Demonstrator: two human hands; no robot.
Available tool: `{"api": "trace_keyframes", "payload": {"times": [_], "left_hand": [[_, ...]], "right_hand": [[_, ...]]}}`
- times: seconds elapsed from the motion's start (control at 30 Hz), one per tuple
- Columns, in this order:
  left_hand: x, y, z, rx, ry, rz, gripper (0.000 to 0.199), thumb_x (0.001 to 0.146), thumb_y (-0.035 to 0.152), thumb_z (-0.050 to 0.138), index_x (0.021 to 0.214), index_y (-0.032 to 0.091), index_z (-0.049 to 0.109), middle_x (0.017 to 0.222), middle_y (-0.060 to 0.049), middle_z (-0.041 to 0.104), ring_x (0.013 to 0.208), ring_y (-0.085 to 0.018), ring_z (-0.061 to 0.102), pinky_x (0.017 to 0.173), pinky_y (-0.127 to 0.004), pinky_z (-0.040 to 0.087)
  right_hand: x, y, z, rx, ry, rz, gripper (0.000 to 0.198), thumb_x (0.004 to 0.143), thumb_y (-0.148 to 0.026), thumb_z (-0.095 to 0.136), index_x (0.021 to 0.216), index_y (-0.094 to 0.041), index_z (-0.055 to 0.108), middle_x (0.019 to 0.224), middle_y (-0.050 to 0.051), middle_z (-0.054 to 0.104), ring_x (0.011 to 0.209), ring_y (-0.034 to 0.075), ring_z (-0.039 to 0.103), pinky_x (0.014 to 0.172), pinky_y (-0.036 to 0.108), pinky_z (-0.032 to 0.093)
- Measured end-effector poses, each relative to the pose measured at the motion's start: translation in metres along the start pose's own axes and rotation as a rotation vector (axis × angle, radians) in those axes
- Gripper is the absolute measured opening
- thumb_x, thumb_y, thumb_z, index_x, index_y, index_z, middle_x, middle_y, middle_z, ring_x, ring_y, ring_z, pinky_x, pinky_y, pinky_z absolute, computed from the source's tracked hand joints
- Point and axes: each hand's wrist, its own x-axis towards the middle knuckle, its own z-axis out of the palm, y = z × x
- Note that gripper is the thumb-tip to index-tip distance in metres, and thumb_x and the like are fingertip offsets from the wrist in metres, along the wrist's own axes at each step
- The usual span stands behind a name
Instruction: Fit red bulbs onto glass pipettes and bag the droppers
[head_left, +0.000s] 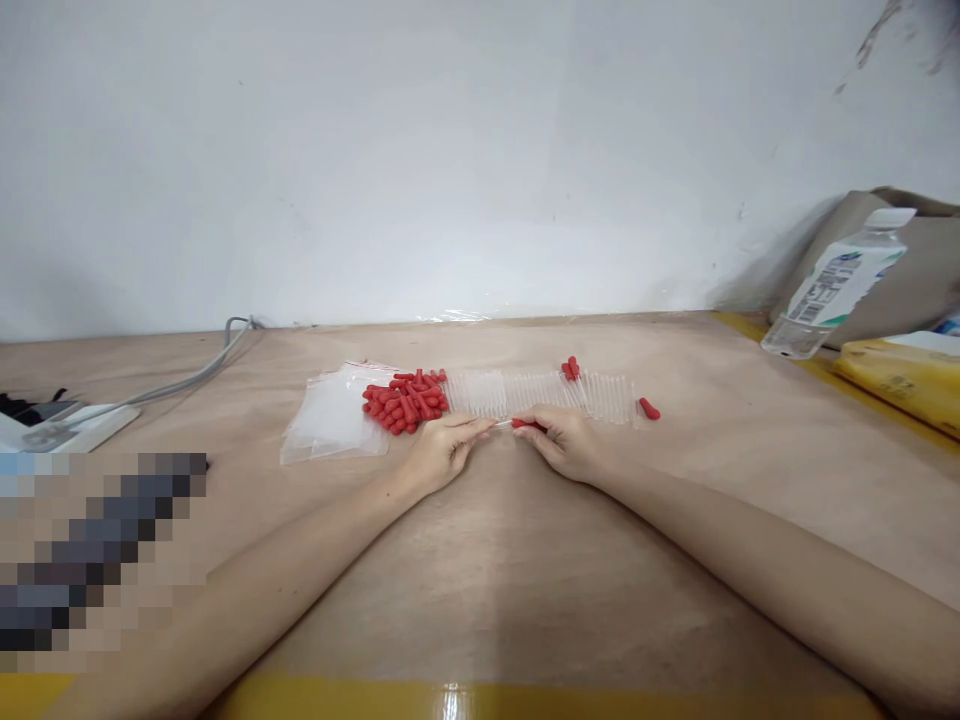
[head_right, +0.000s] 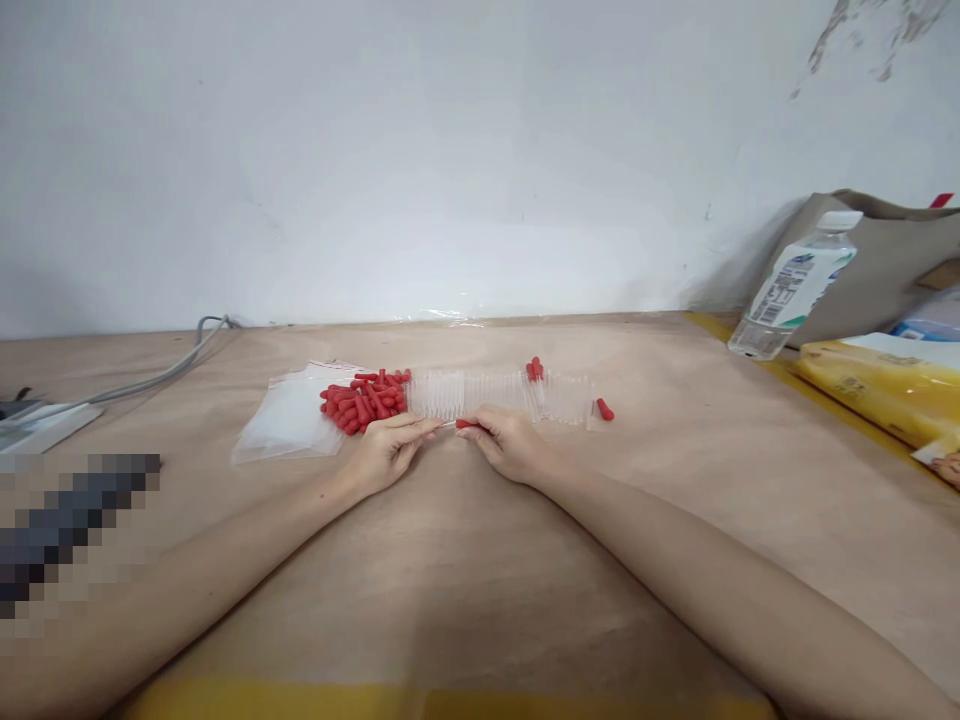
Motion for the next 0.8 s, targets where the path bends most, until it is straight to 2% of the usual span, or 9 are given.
{"api": "trace_keyframes", "payload": {"times": [0.17,0.3,0.47,0.57,0.63,0.73,0.8], "left_hand": [[0.0005,0.0013,-0.001,0.022,-0.013,0.023,0.036,0.081,0.006,0.039,0.106,0.016,0.062,0.087,-0.006,0.068,0.077,-0.013,0.062,0.07,-0.025,0.052],[-0.0014,-0.0016,-0.0009,0.072,-0.057,0.025,0.037,0.082,0.007,0.038,0.109,0.019,0.061,0.09,-0.006,0.067,0.079,-0.014,0.062,0.071,-0.027,0.052],[-0.0017,-0.0032,-0.0029,0.21,-0.13,0.083,0.04,0.081,0.005,0.036,0.11,0.019,0.061,0.09,-0.007,0.066,0.08,-0.015,0.061,0.068,-0.028,0.052],[0.0003,-0.0002,-0.0054,0.299,-0.178,0.104,0.039,0.082,0.005,0.035,0.109,0.018,0.061,0.087,-0.007,0.065,0.078,-0.016,0.06,0.066,-0.028,0.052],[0.002,0.0018,-0.0069,0.328,-0.153,0.107,0.035,0.085,0.008,0.035,0.107,0.016,0.061,0.086,-0.007,0.064,0.078,-0.016,0.059,0.065,-0.027,0.051],[0.0038,0.003,-0.0081,0.285,-0.048,0.089,0.027,0.088,0.016,0.039,0.104,0.014,0.06,0.087,-0.008,0.062,0.079,-0.016,0.059,0.068,-0.027,0.051],[0.0037,0.0028,-0.0083,0.238,0.005,0.075,0.024,0.088,0.02,0.042,0.105,0.015,0.059,0.089,-0.008,0.062,0.082,-0.015,0.059,0.072,-0.027,0.051]], "right_hand": [[-0.001,-0.0003,-0.0007,-0.009,-0.009,-0.046,0.019,0.087,-0.025,0.043,0.087,-0.019,0.061,0.077,0.004,0.064,0.07,0.014,0.059,0.064,0.027,0.047],[-0.0013,-0.0021,-0.0038,-0.049,-0.058,-0.088,0.021,0.088,-0.025,0.04,0.089,-0.02,0.06,0.078,0.004,0.063,0.071,0.014,0.058,0.064,0.027,0.047],[-0.0025,0.0009,-0.0041,-0.188,-0.12,-0.203,0.025,0.089,-0.027,0.038,0.091,-0.018,0.061,0.076,0.007,0.062,0.069,0.016,0.057,0.063,0.029,0.047],[-0.0038,0.005,-0.003,-0.214,-0.112,-0.255,0.025,0.089,-0.026,0.038,0.096,-0.019,0.061,0.075,0.007,0.063,0.069,0.017,0.058,0.063,0.031,0.048],[-0.0041,0.006,-0.0034,-0.196,-0.069,-0.239,0.024,0.089,-0.026,0.04,0.098,-0.021,0.062,0.079,0.006,0.065,0.072,0.017,0.059,0.065,0.031,0.049],[-0.0032,0.0041,-0.0057,-0.143,0.06,-0.138,0.02,0.086,-0.027,0.047,0.095,-0.021,0.064,0.083,0.004,0.067,0.074,0.016,0.061,0.068,0.029,0.05],[-0.0025,0.0019,-0.0073,-0.107,0.096,-0.079,0.018,0.085,-0.028,0.05,0.092,-0.022,0.064,0.081,0.003,0.067,0.073,0.015,0.061,0.067,0.029,0.05]]}}
